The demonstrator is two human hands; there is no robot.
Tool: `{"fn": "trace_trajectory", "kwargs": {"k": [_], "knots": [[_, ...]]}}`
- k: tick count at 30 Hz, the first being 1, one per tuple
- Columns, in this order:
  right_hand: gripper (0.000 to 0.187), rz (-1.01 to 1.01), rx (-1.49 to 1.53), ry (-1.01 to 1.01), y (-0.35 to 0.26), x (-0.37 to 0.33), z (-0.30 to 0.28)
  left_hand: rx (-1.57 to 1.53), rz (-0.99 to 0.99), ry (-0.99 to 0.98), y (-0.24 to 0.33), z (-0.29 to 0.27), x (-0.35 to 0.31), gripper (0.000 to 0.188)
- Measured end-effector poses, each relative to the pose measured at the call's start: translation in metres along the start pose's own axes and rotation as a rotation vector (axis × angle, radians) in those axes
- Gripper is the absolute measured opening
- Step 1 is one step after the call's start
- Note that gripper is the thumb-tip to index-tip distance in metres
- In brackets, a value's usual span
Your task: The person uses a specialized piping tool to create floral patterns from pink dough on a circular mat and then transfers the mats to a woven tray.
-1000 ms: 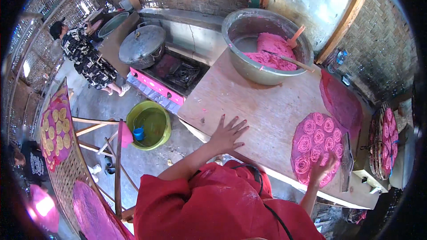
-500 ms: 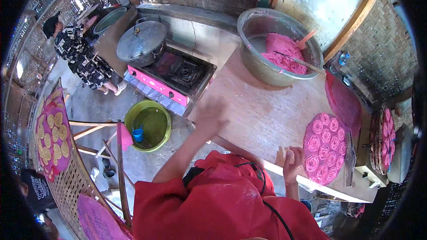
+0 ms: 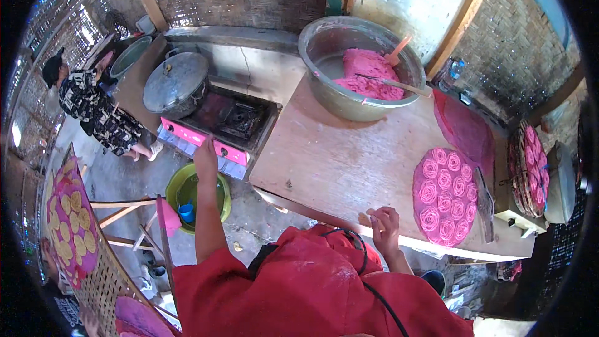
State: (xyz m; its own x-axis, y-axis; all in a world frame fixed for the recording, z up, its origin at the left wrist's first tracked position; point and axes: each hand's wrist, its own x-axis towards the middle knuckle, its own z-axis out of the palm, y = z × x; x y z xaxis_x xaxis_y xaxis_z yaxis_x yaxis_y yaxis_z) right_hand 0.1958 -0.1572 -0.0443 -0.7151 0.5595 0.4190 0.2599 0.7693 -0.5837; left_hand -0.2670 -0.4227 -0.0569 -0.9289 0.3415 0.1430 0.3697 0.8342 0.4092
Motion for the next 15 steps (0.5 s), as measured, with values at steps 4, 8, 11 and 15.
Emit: {"fn": "trace_trajectory", "kwargs": {"k": [4, 8, 11, 15], "knots": [[0.014, 0.046, 0.143, 0.023, -0.006, -0.012, -0.005, -0.681, -0.151, -0.040, -0.012, 0.062, -0.047, 0.059], [0.009, 0.091, 0.254, -0.036, -0.013, -0.019, -0.026, -0.348, -0.153, -0.301, -0.079, 0.174, -0.164, 0.100], [0.004, 0.115, 0.308, -0.105, -0.006, -0.042, -0.037, -0.901, -0.681, -1.119, -0.158, 0.221, -0.297, 0.085], [0.007, 0.239, 0.181, -0.136, -0.003, -0.063, -0.050, -0.794, -0.898, -1.175, -0.114, 0.212, -0.356, 0.083]]}}
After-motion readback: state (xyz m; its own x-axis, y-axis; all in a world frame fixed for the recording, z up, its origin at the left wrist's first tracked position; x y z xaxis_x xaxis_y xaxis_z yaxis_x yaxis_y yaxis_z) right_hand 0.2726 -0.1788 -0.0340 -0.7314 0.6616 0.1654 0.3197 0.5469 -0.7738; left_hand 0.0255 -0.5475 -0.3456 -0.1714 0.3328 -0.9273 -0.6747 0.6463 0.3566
